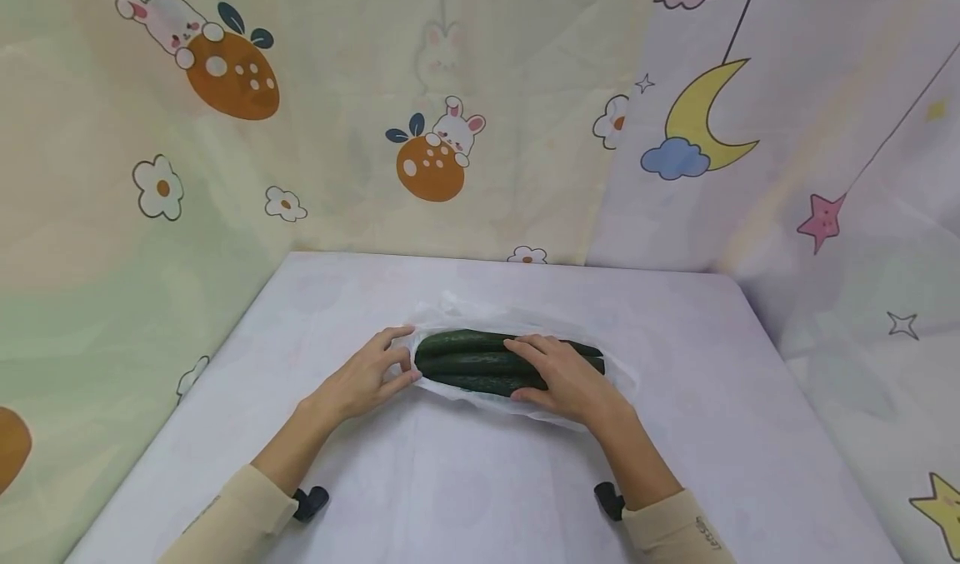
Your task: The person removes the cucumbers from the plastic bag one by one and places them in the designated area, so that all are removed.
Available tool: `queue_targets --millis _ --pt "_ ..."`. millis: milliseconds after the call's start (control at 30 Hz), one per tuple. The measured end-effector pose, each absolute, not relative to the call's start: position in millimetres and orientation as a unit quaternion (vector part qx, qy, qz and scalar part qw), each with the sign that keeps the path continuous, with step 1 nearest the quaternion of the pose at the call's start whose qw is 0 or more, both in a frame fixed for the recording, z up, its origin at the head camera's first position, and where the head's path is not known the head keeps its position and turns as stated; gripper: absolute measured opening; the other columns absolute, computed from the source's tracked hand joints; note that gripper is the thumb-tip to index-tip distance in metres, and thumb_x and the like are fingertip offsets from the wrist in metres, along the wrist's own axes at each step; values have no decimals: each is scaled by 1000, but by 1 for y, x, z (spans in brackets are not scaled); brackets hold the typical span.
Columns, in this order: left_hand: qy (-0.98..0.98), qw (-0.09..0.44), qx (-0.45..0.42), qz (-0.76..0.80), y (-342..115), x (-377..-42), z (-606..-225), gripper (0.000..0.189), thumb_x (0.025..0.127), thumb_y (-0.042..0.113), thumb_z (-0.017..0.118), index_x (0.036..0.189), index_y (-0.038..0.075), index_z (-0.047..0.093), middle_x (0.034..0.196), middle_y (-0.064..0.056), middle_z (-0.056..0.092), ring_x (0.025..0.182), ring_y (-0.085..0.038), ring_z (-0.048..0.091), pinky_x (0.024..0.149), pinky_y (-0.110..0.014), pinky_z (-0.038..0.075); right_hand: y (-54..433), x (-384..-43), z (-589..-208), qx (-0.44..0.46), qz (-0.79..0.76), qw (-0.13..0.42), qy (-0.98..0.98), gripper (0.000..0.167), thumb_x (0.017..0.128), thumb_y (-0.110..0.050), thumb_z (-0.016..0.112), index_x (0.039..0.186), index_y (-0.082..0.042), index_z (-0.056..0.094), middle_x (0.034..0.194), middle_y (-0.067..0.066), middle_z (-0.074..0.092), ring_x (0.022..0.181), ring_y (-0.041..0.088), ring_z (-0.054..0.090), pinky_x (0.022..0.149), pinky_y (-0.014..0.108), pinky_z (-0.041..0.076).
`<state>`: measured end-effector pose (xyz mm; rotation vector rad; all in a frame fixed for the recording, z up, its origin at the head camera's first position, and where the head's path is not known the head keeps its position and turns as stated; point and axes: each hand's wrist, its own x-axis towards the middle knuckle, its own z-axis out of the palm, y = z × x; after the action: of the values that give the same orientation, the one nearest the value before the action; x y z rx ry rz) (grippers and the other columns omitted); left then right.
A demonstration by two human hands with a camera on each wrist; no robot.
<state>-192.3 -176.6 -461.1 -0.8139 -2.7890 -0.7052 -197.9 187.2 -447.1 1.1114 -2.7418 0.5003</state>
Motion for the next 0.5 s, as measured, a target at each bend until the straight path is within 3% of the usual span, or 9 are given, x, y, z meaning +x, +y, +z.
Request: queue_targets --millis 233,500 --pt "-935 68 -267 -222 -176 -193 -463 26 95 34 76 77 26 58 153 -12 49 140 -32 48 103 -44 49 188 -203 -453 357 212 53 -908 78 85 -43 82 151 -14 51 146 4 59 133 28 56 107 49 46" --pt "-939 51 -263 -217 -174 -195 -463 30 94 36 76 73 27 58 155 -10 47 142 -31 46 103 -42 48 186 -211 -455 351 238 49 -904 64 88 -29 82 144 -10 58 137 6 65 127 28 60 105 48 48"
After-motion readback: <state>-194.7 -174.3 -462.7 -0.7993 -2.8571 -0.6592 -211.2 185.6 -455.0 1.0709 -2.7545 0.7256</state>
